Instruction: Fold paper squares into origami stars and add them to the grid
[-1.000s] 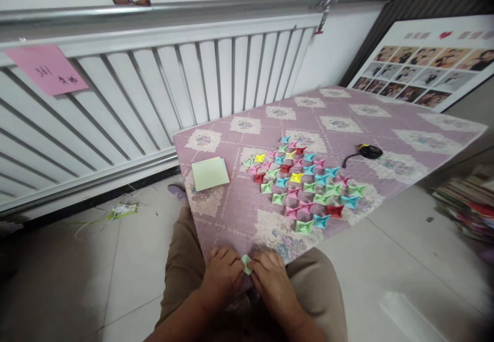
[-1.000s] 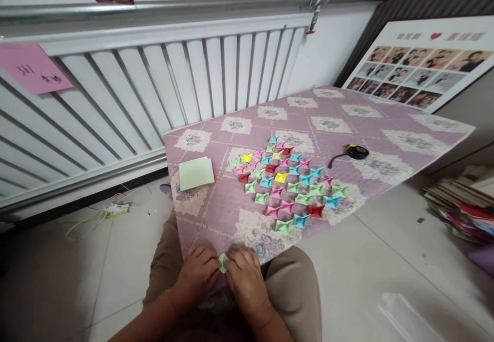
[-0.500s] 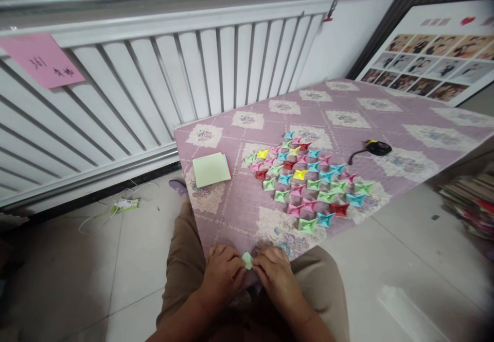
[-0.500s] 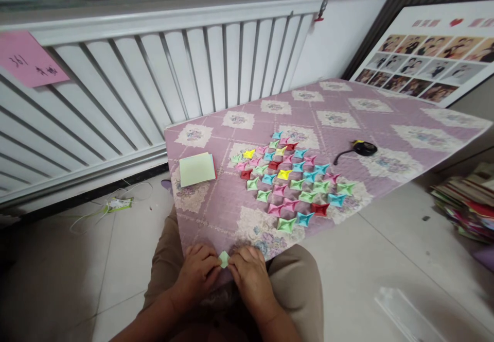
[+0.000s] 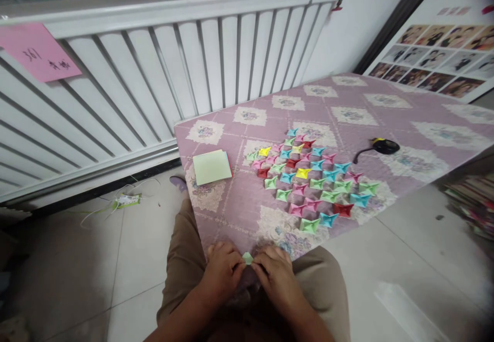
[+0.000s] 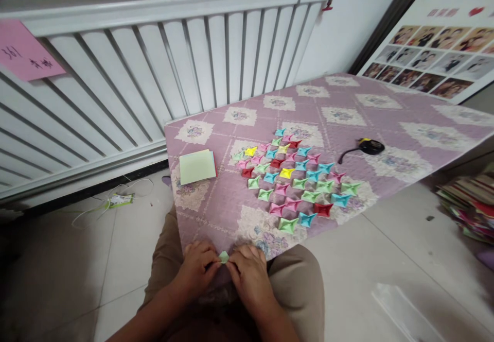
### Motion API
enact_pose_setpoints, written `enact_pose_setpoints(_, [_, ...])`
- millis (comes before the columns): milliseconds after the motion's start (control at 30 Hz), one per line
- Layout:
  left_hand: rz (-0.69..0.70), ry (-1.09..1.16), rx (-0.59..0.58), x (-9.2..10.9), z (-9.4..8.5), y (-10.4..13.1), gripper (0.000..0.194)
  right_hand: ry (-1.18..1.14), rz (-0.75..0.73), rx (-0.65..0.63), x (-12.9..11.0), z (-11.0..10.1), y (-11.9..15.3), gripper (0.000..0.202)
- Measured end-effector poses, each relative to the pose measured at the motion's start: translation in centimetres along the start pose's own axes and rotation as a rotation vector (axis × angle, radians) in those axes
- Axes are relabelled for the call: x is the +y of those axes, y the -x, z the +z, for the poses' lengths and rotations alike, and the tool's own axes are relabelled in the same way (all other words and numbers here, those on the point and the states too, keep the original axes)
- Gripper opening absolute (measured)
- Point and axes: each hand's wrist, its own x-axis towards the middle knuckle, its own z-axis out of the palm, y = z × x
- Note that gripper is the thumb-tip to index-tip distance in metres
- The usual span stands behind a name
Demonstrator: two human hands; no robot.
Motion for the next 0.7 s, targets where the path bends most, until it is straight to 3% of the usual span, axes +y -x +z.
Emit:
enact_pose_setpoints(333, [0.001, 0.004, -0.032, 0.2, -0.4, 0.0, 0.013, 0.0, 0.062, 0.02, -0.4, 1.2, 0.0, 0.006])
enact_pose_setpoints(700, [-0.119, -0.059, -0.056, 0.7, -0.6, -0.2, 0.01, 0.01, 0.059, -0.001, 0.4, 1.1, 0.0, 0.007])
